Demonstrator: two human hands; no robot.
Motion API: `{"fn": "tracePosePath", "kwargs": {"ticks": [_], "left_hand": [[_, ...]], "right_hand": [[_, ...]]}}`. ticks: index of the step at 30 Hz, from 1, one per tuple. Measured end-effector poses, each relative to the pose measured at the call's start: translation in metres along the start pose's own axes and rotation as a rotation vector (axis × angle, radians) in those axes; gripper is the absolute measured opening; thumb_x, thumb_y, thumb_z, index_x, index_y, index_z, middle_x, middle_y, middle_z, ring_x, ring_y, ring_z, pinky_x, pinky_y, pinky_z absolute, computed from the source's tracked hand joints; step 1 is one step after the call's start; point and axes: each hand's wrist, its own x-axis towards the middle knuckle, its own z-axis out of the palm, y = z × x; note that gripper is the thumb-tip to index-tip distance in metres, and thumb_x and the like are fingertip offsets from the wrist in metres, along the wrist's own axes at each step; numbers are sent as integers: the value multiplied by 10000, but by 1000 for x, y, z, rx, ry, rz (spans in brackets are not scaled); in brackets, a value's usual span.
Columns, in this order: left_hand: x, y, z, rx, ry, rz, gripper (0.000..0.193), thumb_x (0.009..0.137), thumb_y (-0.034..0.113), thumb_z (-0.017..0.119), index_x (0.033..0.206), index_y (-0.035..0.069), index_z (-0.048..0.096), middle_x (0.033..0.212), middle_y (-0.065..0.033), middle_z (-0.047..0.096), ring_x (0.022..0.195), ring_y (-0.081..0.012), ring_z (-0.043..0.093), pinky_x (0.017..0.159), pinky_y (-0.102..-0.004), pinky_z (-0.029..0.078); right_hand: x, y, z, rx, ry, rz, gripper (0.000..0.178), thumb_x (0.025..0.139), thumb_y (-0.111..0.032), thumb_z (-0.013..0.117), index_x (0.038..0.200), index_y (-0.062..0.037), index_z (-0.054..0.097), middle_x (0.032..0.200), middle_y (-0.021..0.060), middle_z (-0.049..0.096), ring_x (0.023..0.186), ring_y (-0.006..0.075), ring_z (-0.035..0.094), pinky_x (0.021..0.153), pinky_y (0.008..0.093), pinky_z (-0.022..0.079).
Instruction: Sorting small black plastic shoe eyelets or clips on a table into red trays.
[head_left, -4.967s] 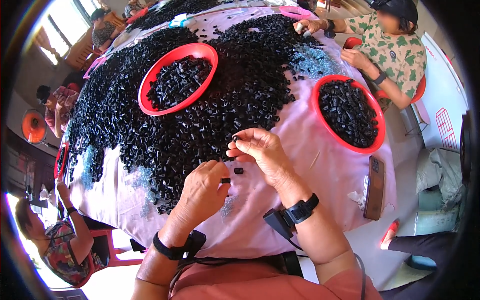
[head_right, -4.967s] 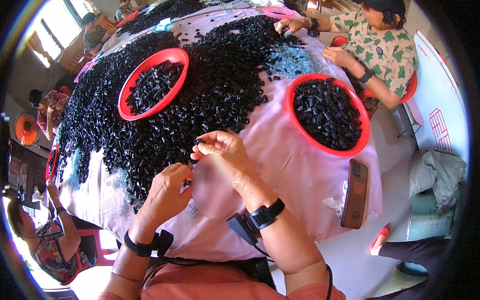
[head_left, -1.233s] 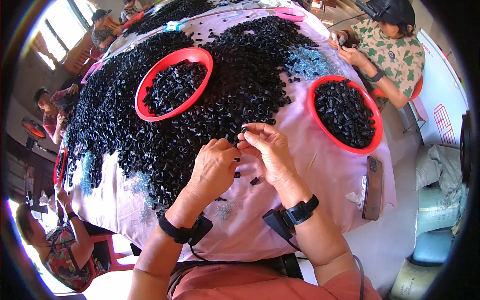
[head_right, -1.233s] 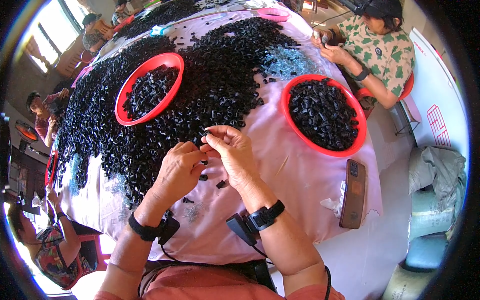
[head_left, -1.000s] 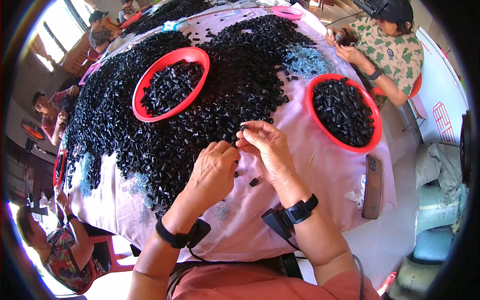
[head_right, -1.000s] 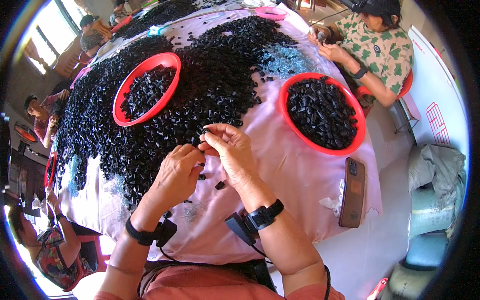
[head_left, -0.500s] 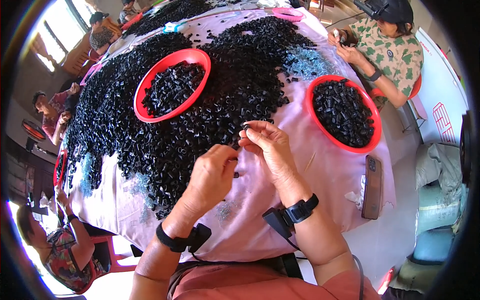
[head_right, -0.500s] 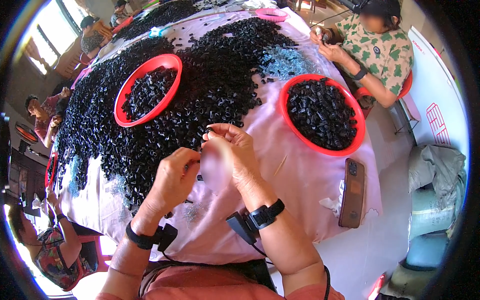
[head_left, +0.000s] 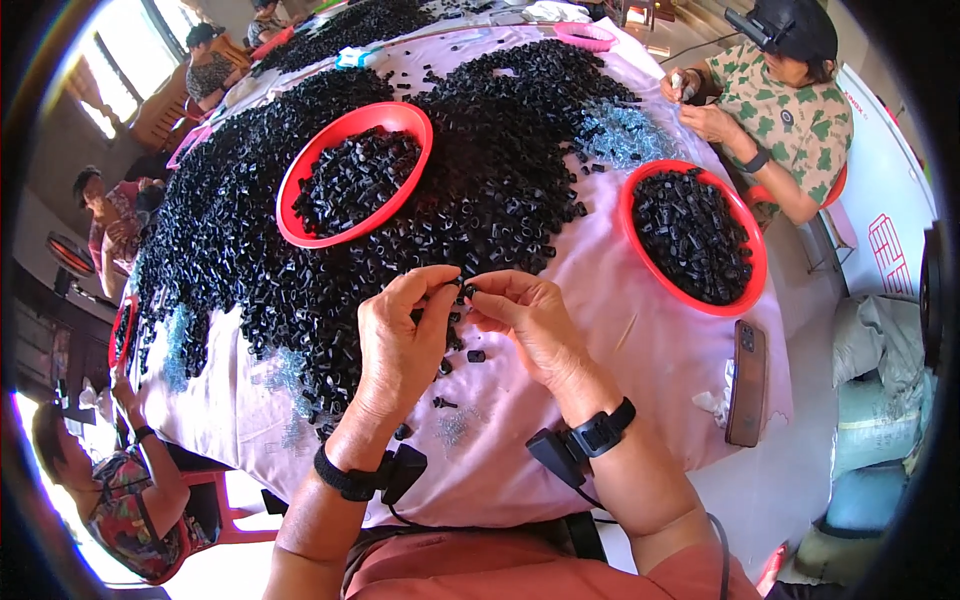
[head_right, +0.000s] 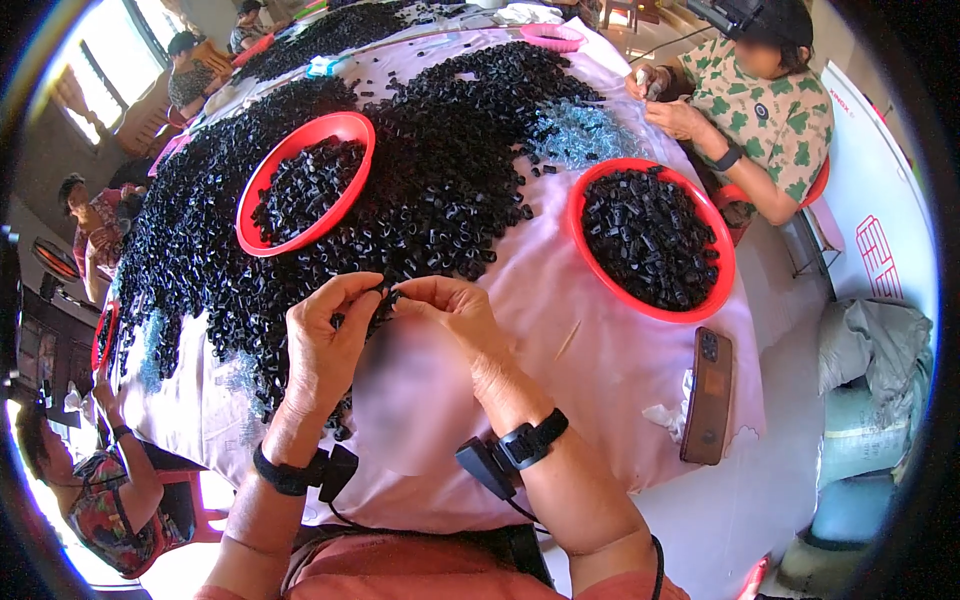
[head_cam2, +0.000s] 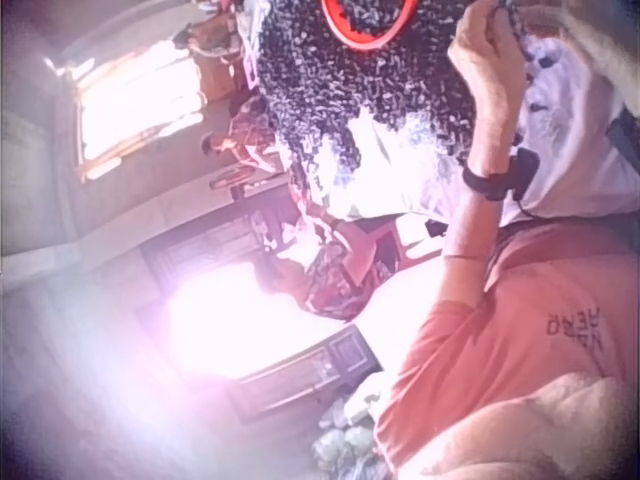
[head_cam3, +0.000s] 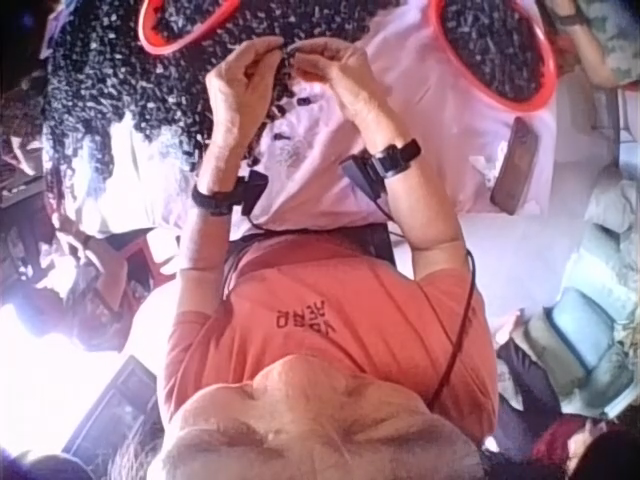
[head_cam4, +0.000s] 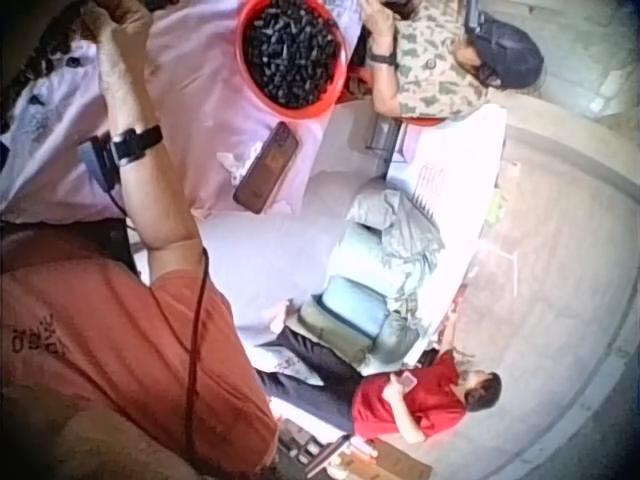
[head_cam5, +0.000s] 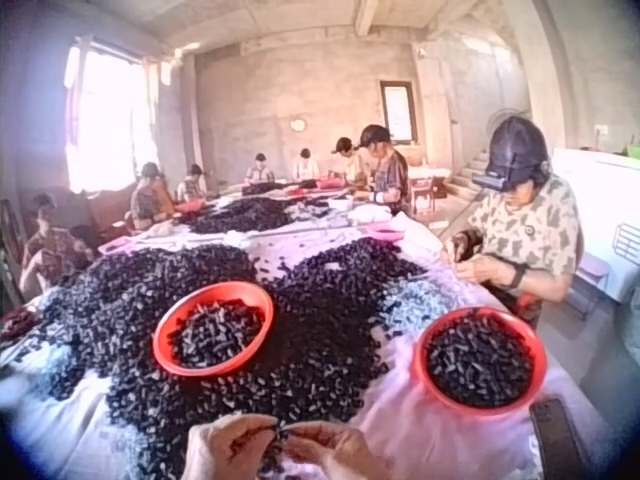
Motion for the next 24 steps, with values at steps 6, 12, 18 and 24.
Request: {"fn": "tracePosePath", "kwargs": {"ticks": [6,12,18,24], "left_hand": [[2,-6,7,-16,59,19,127,887,47,679,993,12,741,883,-154,731,774,-244,717,720,-334,554],[-1,-5,10,28,56,0,136,901,48,678,1013,10,746,863,-113,733,793,-175,695,740,-305,543],[-6,-3,12,15,56,-23,159,910,35,664,1041,8,749,873,-123,743,782,-173,708,717,-296,549],[-7,-3,11,4,44,-14,158,908,14,653,1038,-7,739,900,-125,739,816,-180,712,744,-296,551]], "right_hand": [[0,2,1,28,-20,-7,188,899,-43,732,1073,23,701,940,103,739,820,163,731,769,277,611],[-1,0,3,-34,-37,21,181,900,-55,737,1059,23,698,943,105,737,814,165,730,755,278,614],[1,5,1,-12,-20,11,166,911,-40,720,1061,20,682,941,98,731,812,167,730,756,284,617],[-1,5,6,-94,6,-49,152,922,-26,703,1062,27,680,942,89,725,813,146,715,761,272,606]]}}
